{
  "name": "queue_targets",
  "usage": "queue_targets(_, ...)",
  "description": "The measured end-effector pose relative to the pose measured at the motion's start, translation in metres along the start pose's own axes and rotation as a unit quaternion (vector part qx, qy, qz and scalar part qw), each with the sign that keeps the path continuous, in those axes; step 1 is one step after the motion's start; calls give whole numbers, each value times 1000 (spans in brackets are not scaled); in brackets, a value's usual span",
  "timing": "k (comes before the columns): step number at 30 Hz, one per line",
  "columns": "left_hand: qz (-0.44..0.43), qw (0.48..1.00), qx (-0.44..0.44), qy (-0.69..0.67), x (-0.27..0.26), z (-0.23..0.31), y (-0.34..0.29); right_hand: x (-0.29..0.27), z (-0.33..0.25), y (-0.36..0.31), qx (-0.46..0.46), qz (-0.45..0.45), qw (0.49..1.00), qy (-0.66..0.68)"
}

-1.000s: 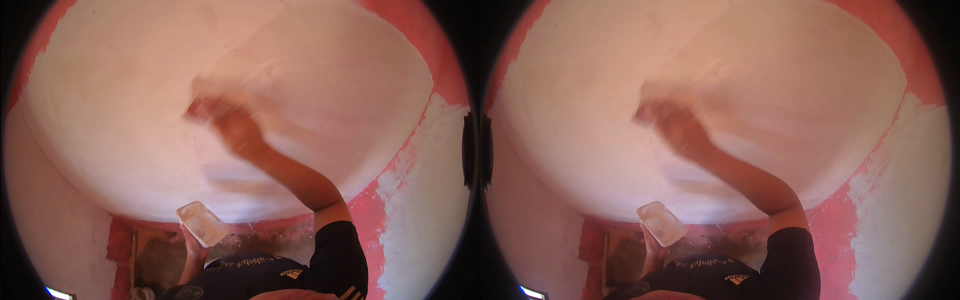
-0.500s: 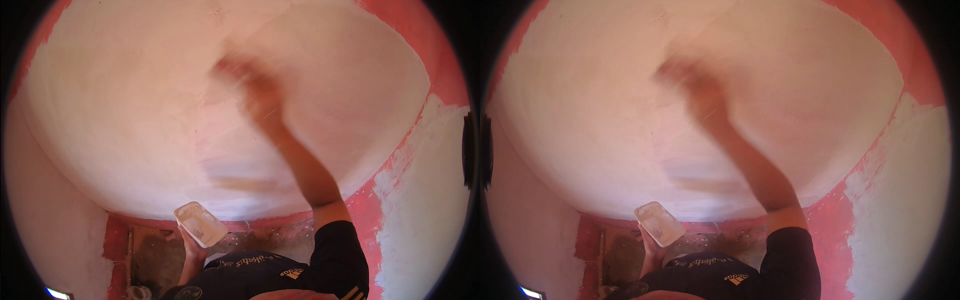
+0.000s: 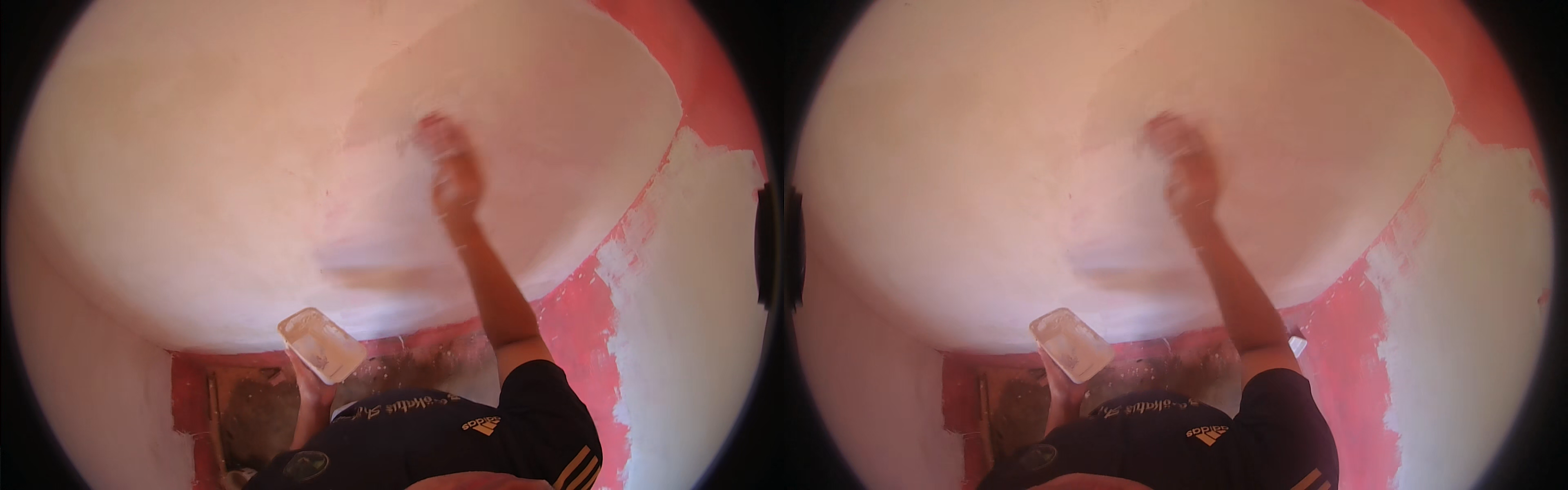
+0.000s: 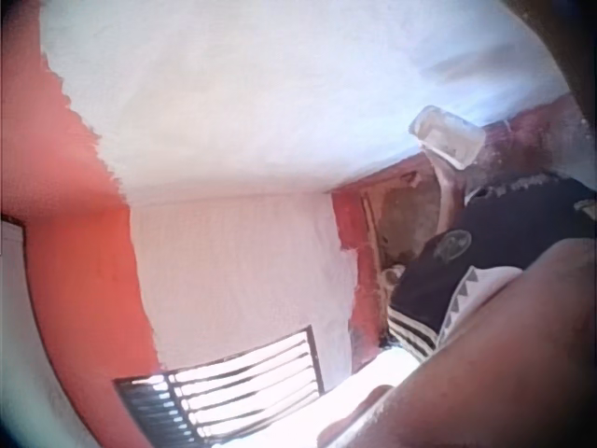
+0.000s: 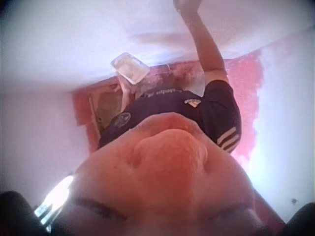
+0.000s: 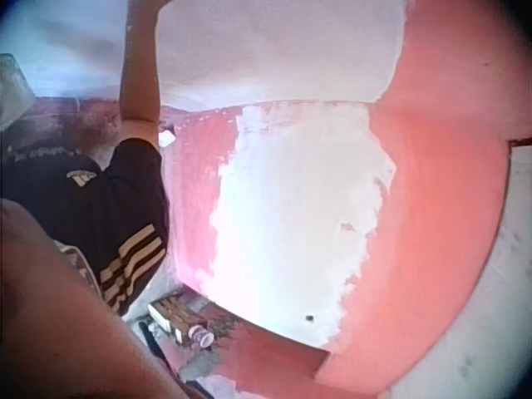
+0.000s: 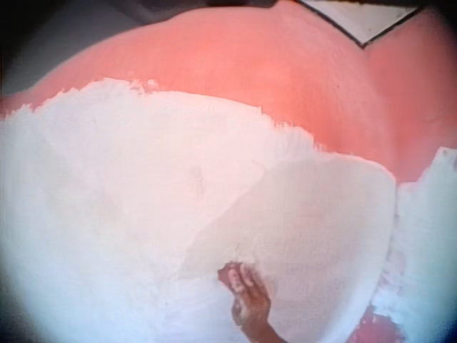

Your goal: The person applies a plaster-like material to the ceiling and upper walls using a small hand trowel, frequently reloading the tool from a plastic container held in the other hand.

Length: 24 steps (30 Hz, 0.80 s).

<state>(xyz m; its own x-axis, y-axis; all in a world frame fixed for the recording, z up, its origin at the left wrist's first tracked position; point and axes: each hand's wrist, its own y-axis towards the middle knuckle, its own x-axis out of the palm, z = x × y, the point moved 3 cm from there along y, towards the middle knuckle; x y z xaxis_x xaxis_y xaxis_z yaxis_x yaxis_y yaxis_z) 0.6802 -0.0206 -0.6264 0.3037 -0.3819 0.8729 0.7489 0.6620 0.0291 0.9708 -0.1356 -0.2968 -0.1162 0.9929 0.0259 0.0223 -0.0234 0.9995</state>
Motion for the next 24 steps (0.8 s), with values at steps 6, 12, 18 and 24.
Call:
queue_targets(6, 11, 999, -30, 41, 17, 9, -16, 14, -47, -119, 88, -225, 953, 182)
queue_targets(12, 27, 996, -27, 85, 40, 0, -16, -135, 101, -31, 191, 91, 976, -53)
queue_targets(18, 42, 996, -20, 80, 44, -1, -14, -42, 8, -118, 34, -133, 977, -163)
queue_targets(24, 47, 992, -65, 97, 30, 14, -19, -122, 20, -85, 155, -42, 973, -165)
